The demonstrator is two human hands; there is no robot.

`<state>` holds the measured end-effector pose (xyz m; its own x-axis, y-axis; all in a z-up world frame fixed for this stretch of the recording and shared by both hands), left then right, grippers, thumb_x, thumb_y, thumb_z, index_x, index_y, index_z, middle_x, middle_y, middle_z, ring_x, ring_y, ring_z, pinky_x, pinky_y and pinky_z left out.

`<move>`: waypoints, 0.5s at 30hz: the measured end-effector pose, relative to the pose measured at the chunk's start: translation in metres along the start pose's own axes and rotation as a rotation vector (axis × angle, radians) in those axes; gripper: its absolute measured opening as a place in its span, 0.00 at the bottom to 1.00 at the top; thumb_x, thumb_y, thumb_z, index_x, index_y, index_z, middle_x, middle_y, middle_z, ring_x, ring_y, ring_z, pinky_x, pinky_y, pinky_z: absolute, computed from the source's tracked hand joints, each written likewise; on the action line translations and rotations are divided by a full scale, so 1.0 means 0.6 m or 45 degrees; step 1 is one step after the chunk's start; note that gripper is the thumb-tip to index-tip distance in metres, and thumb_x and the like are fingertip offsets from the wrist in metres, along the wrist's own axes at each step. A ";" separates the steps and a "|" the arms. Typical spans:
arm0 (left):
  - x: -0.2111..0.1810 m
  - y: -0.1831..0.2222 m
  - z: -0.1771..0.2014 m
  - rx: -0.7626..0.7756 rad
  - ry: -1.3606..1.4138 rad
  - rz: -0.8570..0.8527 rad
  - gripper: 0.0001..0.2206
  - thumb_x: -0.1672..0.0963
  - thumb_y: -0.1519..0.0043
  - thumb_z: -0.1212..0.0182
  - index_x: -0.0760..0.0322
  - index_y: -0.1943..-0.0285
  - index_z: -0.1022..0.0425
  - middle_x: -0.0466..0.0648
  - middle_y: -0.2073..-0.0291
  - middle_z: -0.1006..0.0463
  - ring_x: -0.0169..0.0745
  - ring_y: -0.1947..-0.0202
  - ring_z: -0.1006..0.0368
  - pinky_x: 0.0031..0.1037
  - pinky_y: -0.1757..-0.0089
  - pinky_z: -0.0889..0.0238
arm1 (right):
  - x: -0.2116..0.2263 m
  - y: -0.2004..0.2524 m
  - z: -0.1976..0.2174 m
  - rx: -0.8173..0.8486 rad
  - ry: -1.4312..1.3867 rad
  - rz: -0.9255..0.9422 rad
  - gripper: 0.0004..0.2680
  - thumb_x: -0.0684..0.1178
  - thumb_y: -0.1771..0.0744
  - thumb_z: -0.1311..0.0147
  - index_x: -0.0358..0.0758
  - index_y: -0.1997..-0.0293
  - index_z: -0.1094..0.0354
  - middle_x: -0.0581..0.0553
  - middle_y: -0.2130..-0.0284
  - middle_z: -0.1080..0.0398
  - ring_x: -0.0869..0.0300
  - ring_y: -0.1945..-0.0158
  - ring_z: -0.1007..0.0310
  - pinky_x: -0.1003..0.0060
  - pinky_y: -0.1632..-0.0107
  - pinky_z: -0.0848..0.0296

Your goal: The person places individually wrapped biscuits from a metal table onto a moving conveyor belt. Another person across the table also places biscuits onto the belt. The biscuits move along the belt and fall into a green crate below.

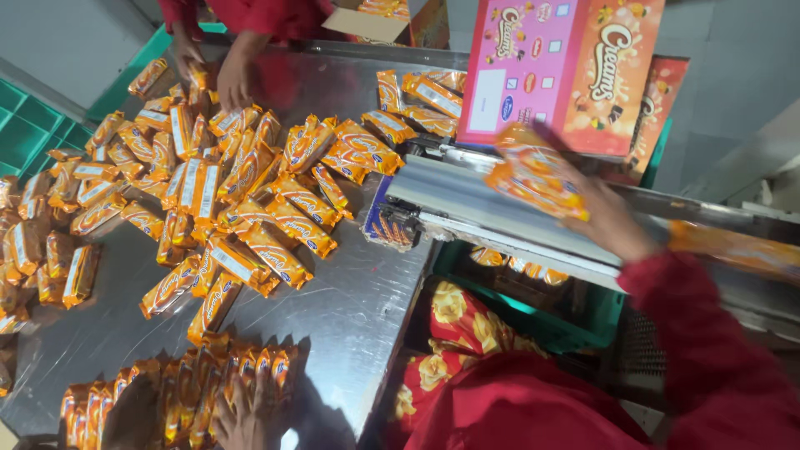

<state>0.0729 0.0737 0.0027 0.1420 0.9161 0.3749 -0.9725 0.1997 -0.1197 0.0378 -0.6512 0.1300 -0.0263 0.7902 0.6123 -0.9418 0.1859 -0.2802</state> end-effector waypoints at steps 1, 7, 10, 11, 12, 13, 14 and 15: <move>-0.026 0.000 0.040 -0.175 0.002 -0.077 0.34 0.40 0.46 0.42 0.39 0.28 0.39 0.38 0.30 0.37 0.59 0.28 0.41 0.58 0.37 0.44 | -0.014 -0.012 -0.026 0.002 -0.034 0.015 0.37 0.44 0.42 0.32 0.46 0.24 0.49 0.34 0.43 0.34 0.38 0.41 0.32 0.49 0.41 0.33; -0.205 -0.020 0.164 -0.308 1.379 0.273 0.40 0.49 0.45 0.31 0.58 0.23 0.44 0.55 0.32 0.32 0.61 0.43 0.27 0.40 0.50 0.29 | 0.117 -0.049 -0.304 -0.258 -1.107 -0.038 0.41 0.36 0.45 0.27 0.38 0.26 0.51 0.44 0.34 0.38 0.56 0.33 0.37 0.55 0.33 0.34; -0.291 -0.079 0.193 -0.108 1.801 0.296 0.43 0.44 0.39 0.40 0.58 0.19 0.58 0.55 0.23 0.49 0.62 0.46 0.26 0.47 0.41 0.42 | 0.258 0.100 -0.458 -0.060 -0.921 -0.245 0.31 0.39 0.40 0.30 0.40 0.29 0.42 0.44 0.44 0.29 0.55 0.40 0.29 0.60 0.39 0.25; -0.307 -0.088 0.186 0.109 1.460 0.399 0.44 0.41 0.42 0.40 0.51 0.19 0.58 0.50 0.23 0.51 0.63 0.43 0.30 0.49 0.42 0.42 | 0.309 0.148 -0.500 0.161 -1.128 -0.205 0.40 0.44 0.44 0.27 0.38 0.27 0.54 0.43 0.42 0.34 0.57 0.42 0.31 0.62 0.40 0.30; -0.310 -0.094 0.180 0.301 1.111 0.499 0.46 0.38 0.46 0.40 0.45 0.20 0.57 0.46 0.23 0.53 0.64 0.40 0.35 0.52 0.43 0.43 | 0.345 0.181 -0.530 0.456 -0.923 -0.090 0.41 0.45 0.42 0.30 0.34 0.23 0.57 0.39 0.49 0.31 0.52 0.47 0.28 0.60 0.45 0.28; -0.300 -0.091 0.175 0.480 0.755 0.590 0.48 0.35 0.50 0.40 0.38 0.20 0.57 0.41 0.22 0.55 0.65 0.37 0.39 0.54 0.44 0.43 | 0.367 0.207 -0.554 0.741 -0.706 0.025 0.42 0.46 0.40 0.34 0.31 0.19 0.61 0.35 0.55 0.28 0.48 0.53 0.25 0.58 0.50 0.26; -0.302 -0.095 0.184 0.494 0.638 0.499 0.45 0.36 0.49 0.41 0.35 0.21 0.56 0.40 0.22 0.56 0.63 0.35 0.41 0.55 0.44 0.44 | 0.376 0.223 -0.574 1.017 -0.482 0.141 0.42 0.48 0.38 0.37 0.28 0.15 0.64 0.31 0.62 0.24 0.43 0.58 0.21 0.56 0.55 0.23; -0.301 -0.089 0.189 0.508 0.520 0.408 0.43 0.37 0.48 0.43 0.32 0.21 0.55 0.40 0.21 0.58 0.62 0.34 0.43 0.56 0.44 0.46 | 0.372 0.199 -0.554 1.023 -0.617 0.260 0.29 0.53 0.39 0.33 0.35 0.34 0.43 0.37 0.65 0.22 0.46 0.63 0.18 0.57 0.59 0.22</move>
<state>0.0785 -0.1417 0.0455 -0.1844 0.9828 -0.0114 -0.9608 -0.1778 0.2125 0.0312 -0.2584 -0.0124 -0.1816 0.4023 0.8973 -0.8472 -0.5273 0.0650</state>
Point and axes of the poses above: each hand's wrist, its own y-axis away from the middle knuckle, its own z-axis out of the back of the hand, x = y × z, the point moved 9 cm from there along -y, towards the middle knuckle
